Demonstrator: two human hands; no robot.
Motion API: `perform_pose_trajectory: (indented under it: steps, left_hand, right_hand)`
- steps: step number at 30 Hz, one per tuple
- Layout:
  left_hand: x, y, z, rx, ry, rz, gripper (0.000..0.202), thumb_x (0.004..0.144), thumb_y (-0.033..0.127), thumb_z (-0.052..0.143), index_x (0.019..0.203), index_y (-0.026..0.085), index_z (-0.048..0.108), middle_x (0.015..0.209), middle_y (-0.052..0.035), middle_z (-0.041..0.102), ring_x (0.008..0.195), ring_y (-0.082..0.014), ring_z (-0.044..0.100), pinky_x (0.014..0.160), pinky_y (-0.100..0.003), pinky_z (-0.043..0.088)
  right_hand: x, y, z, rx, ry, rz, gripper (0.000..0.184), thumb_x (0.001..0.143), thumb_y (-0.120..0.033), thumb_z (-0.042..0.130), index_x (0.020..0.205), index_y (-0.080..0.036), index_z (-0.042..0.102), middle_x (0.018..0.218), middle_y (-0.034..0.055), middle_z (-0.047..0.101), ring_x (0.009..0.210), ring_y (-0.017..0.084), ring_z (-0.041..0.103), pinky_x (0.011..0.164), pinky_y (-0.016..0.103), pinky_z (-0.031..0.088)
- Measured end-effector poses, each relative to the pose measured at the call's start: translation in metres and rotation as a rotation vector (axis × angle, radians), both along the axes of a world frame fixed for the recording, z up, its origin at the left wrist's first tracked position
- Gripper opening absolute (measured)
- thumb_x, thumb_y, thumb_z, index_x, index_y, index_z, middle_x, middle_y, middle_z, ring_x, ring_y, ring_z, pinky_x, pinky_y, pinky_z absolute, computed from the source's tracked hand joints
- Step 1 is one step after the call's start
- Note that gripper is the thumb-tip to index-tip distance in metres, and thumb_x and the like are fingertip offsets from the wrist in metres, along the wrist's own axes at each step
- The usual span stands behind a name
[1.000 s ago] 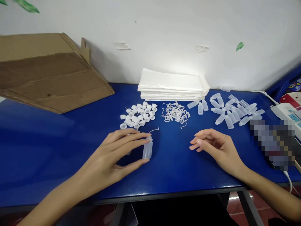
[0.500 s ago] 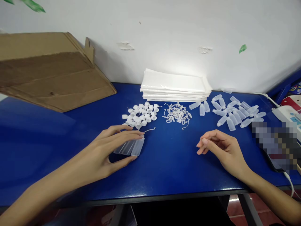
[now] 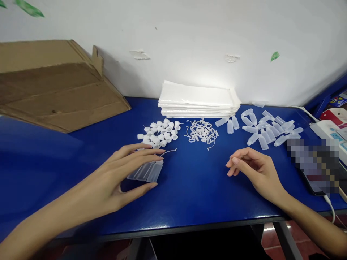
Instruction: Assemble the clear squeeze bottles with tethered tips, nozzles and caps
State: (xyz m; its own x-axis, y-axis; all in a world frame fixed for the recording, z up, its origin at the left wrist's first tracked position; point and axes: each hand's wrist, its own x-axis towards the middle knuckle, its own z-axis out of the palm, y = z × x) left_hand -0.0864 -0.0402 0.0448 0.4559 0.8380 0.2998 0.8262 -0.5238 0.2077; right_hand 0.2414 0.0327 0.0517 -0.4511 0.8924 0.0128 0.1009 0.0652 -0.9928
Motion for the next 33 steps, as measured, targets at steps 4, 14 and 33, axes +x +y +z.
perform_pose_trajectory:
  steps: [4,14,33]
  left_hand:
    - [0.022,0.014,0.006,0.051,-0.12,0.026,0.031,0.093,0.04,0.057,0.12,0.026,0.062,0.117,-0.0049,0.069,0.113,-0.0254,0.06,0.091,-0.039,0.056]
    - [0.061,0.078,-0.018,0.127,0.096,0.097,0.03,0.092,0.032,0.044,0.087,0.016,0.069,0.087,-0.0134,0.067,0.086,-0.029,0.059,0.075,-0.044,0.052]
    - [0.075,0.065,0.006,-0.19,-0.477,0.333,0.029,0.084,0.045,0.056,0.087,0.022,0.072,0.089,-0.0045,0.076,0.071,-0.0195,0.064,0.066,-0.032,0.049]
  right_hand:
    - [0.001,0.008,0.0,0.013,-0.008,-0.008,0.018,0.087,-0.036,0.066,0.085,-0.019,0.066,0.079,0.0035,0.073,0.063,0.015,0.069,0.058,0.029,0.055]
    - [-0.003,0.068,0.005,0.582,-0.664,-0.051,0.014,0.091,-0.017,0.054,0.102,-0.016,0.063,0.101,0.0084,0.069,0.084,0.018,0.066,0.073,0.031,0.052]
    - [-0.038,0.098,-0.013,0.624,-1.181,-0.097,0.026,0.091,-0.024,0.053,0.111,-0.009,0.062,0.105,0.0181,0.071,0.093,0.03,0.068,0.068,0.033,0.045]
